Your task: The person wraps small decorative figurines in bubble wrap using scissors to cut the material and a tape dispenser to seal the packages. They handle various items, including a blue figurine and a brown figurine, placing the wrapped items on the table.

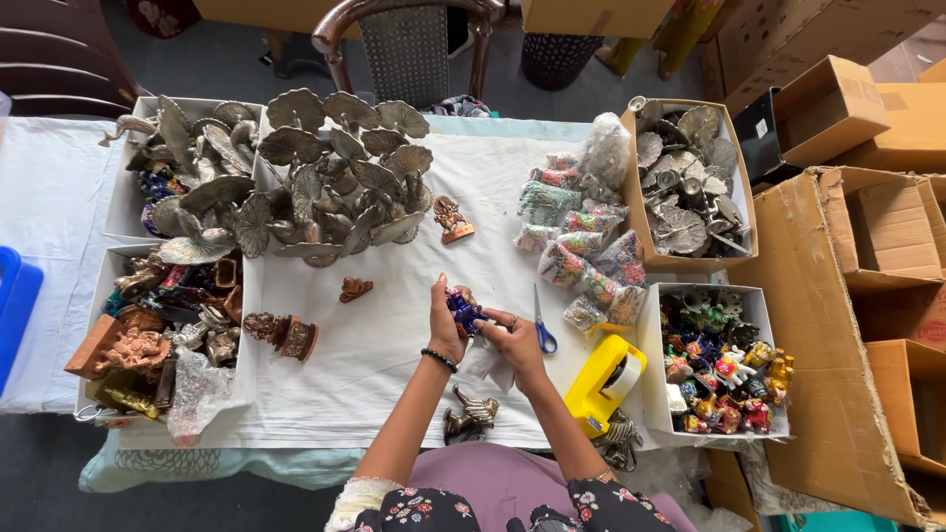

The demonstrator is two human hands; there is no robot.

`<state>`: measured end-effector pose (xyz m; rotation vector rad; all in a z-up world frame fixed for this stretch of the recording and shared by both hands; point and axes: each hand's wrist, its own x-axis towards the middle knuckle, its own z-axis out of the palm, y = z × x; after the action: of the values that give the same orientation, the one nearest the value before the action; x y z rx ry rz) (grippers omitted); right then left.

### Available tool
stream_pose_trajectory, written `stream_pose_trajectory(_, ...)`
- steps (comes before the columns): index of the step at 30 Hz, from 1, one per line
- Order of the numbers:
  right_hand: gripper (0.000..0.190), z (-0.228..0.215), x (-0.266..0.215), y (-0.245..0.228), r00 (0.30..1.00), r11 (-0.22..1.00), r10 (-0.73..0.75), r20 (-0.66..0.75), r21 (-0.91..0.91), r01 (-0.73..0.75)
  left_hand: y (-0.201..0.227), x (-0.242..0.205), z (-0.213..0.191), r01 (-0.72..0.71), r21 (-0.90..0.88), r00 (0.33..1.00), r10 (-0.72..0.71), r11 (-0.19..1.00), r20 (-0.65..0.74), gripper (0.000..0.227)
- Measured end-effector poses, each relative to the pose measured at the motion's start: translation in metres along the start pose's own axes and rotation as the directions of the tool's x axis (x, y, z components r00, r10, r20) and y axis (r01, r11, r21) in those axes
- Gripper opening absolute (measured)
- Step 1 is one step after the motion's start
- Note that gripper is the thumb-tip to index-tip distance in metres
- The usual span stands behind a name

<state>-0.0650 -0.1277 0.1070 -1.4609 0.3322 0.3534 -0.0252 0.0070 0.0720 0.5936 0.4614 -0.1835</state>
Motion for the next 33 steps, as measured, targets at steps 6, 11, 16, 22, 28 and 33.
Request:
stream_pose_trajectory(6, 0.028, 0.009, 0.007, 0.038, 0.992, 0.969, -0.014, -0.129, 0.243, 0.046, -0.006, 0.007, -0.011, -0.138, 0.057, 0.990, 0.140, 0.989, -0.027, 0.055)
stream_pose_trajectory(11, 0.025, 0.005, 0.012, 0.035, 0.995, 0.984, -0.029, -0.097, 0.173, 0.046, -0.007, 0.006, -0.004, -0.138, 0.000, 0.989, 0.138, 0.990, -0.046, 0.048)
stream_pose_trajectory(16, 0.026, -0.007, 0.024, 0.046, 0.996, 0.990, -0.084, -0.042, 0.109, 0.088, -0.005, 0.010, -0.003, -0.039, -0.056, 0.999, 0.038, 0.998, -0.022, 0.044)
stream_pose_trajectory(22, 0.024, -0.012, 0.024, 0.041, 0.944, 0.894, -0.329, -0.034, -0.331, 0.301, -0.006, 0.016, 0.002, 0.113, 0.144, 0.994, -0.114, 0.983, -0.001, 0.050)
stream_pose_trajectory(28, 0.020, -0.020, 0.031, 0.067, 0.996, 0.981, -0.086, 0.025, 0.178, 0.081, -0.048, 0.043, -0.027, -0.219, -0.039, 0.975, 0.216, 0.975, -0.057, 0.046)
stream_pose_trajectory(33, 0.019, -0.017, 0.019, 0.039, 0.989, 0.990, -0.135, 0.067, -0.029, 0.137, -0.041, 0.039, -0.024, 0.023, -0.074, 0.998, -0.027, 0.997, -0.057, 0.054)
